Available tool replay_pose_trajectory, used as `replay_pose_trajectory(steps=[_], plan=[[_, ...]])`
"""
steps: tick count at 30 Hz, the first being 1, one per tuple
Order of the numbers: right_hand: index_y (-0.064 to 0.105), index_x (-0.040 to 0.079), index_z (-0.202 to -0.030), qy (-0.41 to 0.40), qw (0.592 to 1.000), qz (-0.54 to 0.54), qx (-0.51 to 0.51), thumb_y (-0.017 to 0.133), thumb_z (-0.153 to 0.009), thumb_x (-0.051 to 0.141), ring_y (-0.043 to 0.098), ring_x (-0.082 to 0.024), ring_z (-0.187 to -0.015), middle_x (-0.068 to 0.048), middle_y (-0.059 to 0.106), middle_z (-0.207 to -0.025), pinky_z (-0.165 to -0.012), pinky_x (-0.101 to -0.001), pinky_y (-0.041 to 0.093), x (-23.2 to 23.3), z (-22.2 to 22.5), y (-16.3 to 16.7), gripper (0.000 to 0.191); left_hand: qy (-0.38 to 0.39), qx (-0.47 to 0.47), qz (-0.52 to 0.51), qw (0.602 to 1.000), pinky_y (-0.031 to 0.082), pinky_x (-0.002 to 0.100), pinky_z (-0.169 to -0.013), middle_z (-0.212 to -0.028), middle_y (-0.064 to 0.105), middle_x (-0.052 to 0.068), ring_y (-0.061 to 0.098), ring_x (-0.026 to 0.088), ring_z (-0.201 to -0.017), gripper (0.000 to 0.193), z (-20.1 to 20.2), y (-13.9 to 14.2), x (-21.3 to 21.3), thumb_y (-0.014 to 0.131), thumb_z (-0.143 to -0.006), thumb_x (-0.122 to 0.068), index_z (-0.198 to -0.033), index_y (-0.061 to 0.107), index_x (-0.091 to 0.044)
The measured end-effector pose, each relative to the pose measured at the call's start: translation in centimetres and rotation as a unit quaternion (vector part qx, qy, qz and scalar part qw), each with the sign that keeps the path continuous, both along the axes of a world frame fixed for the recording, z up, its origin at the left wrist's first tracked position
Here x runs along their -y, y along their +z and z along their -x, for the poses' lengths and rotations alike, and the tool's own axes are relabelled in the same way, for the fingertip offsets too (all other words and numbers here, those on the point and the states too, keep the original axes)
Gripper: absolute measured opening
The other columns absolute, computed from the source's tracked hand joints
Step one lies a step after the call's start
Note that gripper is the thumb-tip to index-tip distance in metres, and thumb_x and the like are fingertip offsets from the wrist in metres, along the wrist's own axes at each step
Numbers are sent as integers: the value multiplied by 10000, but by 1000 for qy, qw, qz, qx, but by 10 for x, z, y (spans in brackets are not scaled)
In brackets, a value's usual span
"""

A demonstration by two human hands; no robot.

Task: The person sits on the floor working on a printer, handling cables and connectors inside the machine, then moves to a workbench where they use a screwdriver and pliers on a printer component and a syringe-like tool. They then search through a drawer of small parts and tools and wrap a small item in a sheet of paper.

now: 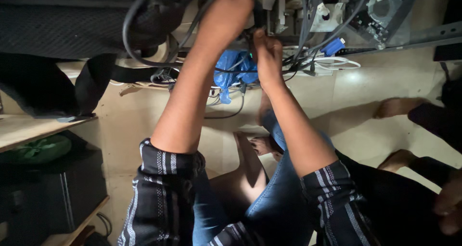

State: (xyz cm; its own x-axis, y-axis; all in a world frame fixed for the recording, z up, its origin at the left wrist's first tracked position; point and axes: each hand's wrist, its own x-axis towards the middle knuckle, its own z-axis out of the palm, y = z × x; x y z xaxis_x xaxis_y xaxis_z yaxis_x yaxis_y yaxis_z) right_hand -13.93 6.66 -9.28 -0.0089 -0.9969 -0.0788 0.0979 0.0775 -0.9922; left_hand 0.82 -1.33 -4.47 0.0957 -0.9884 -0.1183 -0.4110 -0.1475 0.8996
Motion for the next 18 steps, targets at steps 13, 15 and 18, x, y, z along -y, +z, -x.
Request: replay_pose_trajectory(steps=[13, 15, 18], plan=[[406, 162, -707, 49, 998, -25, 21, 569, -1059, 529, 321, -53, -604, 85, 348, -664, -554, -280, 218, -5, 19, 5, 534, -65, 135, 26, 988, 516, 522, -895, -1097, 661, 307, 636, 490, -1030, 377, -4, -2, 3, 488, -909, -305, -1089, 684, -39], [422, 155, -724, 69, 997, -17, 34, 557, -1069, 533, 333, -58, -637, 76, 364, -689, -587, -276, 237, -7, 22, 8, 530, 12, 68, -86, 994, 512, 499, -893, -1025, 677, 304, 643, 473, -1022, 415, -4, -6, 5, 502, -873, -348, -1119, 666, -56], [435, 143, -740, 124, 988, -21, 88, 556, -1049, 521, 317, -61, -607, 72, 367, -677, -571, -269, 229, -10, 28, 10, 504, -34, 63, 43, 996, 516, 526, -825, -1073, 675, 311, 621, 509, -997, 408, -4, -12, 4, 487, -881, -320, -1067, 698, -24]])
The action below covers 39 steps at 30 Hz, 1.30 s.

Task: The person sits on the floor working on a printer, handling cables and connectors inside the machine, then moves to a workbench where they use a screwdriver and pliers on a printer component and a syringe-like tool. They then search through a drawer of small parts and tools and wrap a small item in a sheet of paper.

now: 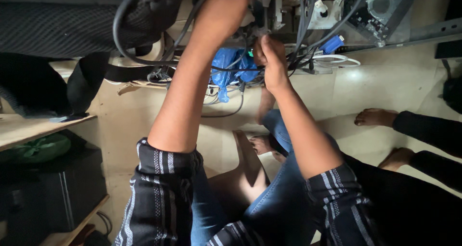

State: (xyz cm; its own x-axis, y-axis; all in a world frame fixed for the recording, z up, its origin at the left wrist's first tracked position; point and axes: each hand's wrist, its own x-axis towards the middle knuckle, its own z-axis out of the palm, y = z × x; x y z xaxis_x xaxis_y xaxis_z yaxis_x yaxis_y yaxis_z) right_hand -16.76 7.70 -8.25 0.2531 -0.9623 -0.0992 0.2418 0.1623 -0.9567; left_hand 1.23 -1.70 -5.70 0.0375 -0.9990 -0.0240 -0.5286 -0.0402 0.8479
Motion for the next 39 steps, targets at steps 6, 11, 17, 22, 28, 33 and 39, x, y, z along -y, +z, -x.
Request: replay_pose_trajectory(steps=[6, 11, 17, 22, 28, 33, 39], plan=[[400, 158, -718, -57, 998, 9, -20, 612, -1058, 483, 307, -71, -638, 78, 330, -694, -584, -289, 223, -1, 3, -13, 516, -14, 51, -49, 997, 526, 545, -801, -976, 680, 306, 660, 485, -961, 426, 2, 0, 5, 433, -972, -356, -1013, 713, -37], [379, 174, -692, -59, 998, -28, -12, 623, -1043, 486, 287, -65, -590, 87, 320, -661, -544, -277, 198, 0, 0, -18, 529, -2, 36, -32, 999, 533, 527, -788, -981, 687, 288, 661, 477, -953, 407, 1, 13, -1, 478, -935, -365, -1004, 719, -45], [419, 167, -692, -77, 995, -29, -58, 655, -1014, 499, 323, -56, -593, 92, 358, -662, -536, -280, 218, 1, 2, -14, 519, -8, 41, -21, 999, 532, 536, -779, -982, 689, 282, 662, 479, -935, 381, 1, 16, -2, 481, -925, -336, -1008, 727, -57], [429, 167, -697, -96, 993, -24, -60, 666, -1018, 498, 329, -51, -609, 96, 364, -677, -545, -279, 221, 0, 1, -16, 518, -66, 73, 19, 995, 536, 547, -722, -923, 674, 307, 679, 483, -859, 369, 1, 12, -2, 457, -990, -301, -1005, 682, -8], [409, 180, -676, -85, 994, -39, -59, 661, -1012, 513, 292, -43, -568, 108, 331, -647, -518, -269, 191, -1, 2, -15, 537, -48, 63, 36, 996, 527, 542, -661, -863, 681, 293, 680, 479, -795, 337, 1, 8, -4, 450, -979, -246, -957, 686, -7], [456, 173, -706, -98, 993, -29, -57, 683, -997, 524, 323, -45, -589, 108, 359, -669, -529, -274, 213, -1, 0, -17, 509, -80, 103, 88, 988, 524, 548, -680, -883, 680, 307, 679, 486, -820, 315, 1, -2, 1, 451, -983, -208, -951, 682, 5], [492, 174, -730, -137, 988, -39, -58, 718, -975, 518, 346, -49, -600, 103, 403, -693, -535, -281, 213, 0, 0, -23, 479, -121, 104, 65, 985, 523, 550, -738, -939, 678, 314, 684, 485, -871, 362, 0, -9, 3, 432, -975, -250, -996, 665, 25]])
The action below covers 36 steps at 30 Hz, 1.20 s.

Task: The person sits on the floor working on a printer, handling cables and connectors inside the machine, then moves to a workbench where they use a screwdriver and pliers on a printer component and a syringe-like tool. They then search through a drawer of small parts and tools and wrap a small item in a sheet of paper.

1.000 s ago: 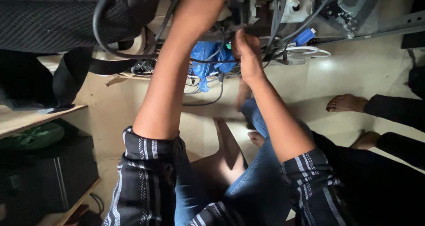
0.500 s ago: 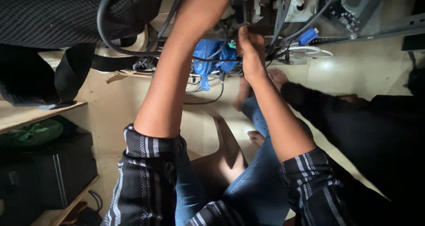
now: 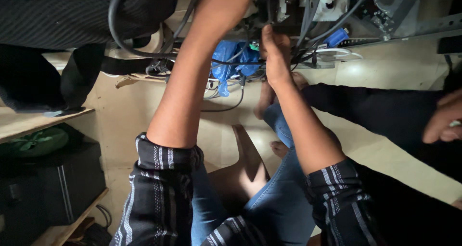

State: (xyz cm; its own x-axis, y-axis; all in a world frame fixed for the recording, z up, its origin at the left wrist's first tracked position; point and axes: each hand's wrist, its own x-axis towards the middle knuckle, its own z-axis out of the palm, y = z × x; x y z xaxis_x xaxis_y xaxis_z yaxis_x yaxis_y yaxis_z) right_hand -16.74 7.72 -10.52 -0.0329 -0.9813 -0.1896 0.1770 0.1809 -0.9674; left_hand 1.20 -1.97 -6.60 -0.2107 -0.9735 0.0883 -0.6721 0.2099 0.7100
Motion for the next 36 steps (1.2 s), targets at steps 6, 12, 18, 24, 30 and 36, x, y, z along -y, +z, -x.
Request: replay_pose_trajectory(steps=[6, 12, 18, 24, 30, 36], plan=[[398, 177, -700, 49, 998, 33, -14, 631, -1063, 538, 293, -52, -581, 90, 328, -661, -539, -252, 207, -1, 0, 13, 562, 90, -95, -68, 989, 521, 525, -779, -941, 703, 279, 684, 457, -929, 456, 2, 2, -4, 405, -989, -368, -1002, 705, -24], [602, 29, -985, 132, 990, 45, -5, 460, -1100, 559, 435, -89, -526, 0, 484, -625, -518, -254, 326, -18, 2, 60, 560, 20, -1, 4, 1000, 510, 550, -729, -957, 655, 342, 652, 507, -899, 375, 1, -3, 5, 434, -1038, -294, -1063, 642, 18], [654, -9, -1172, 48, 996, -15, 71, 520, -1070, 481, 425, -84, -498, -7, 524, -657, -439, -239, 293, -25, 0, 94, 518, -11, -23, 43, 999, 524, 555, -724, -943, 677, 327, 676, 490, -890, 281, 3, -5, 4, 493, -1000, -205, -1065, 659, 13], [730, -25, -1079, -36, 999, 18, 10, 710, -1025, 270, 462, -48, -533, -1, 600, -698, -454, -214, 308, -28, -5, 105, 300, 40, 28, 14, 999, 520, 571, -792, -1047, 645, 362, 642, 533, -916, 316, 4, 10, -2, 477, -971, -210, -1040, 686, 18], [713, -37, -1179, -47, 959, 206, -189, 742, -1076, 195, 568, -37, -687, -7, 682, -850, -624, -218, 461, -27, -7, 113, 255, 165, -92, -95, 977, 495, 551, -858, -1041, 678, 315, 628, 492, -992, 415, 7, 24, -4, 422, -960, -326, -1026, 710, -34], [735, -7, -1057, -22, 991, 61, -118, 721, -1019, 261, 467, -40, -536, 14, 606, -685, -498, -221, 350, -28, -3, 118, 271, 125, -62, -84, 987, 515, 558, -842, -1006, 701, 296, 666, 478, -961, 440, 8, 17, -5, 392, -998, -333, -1006, 706, -25]])
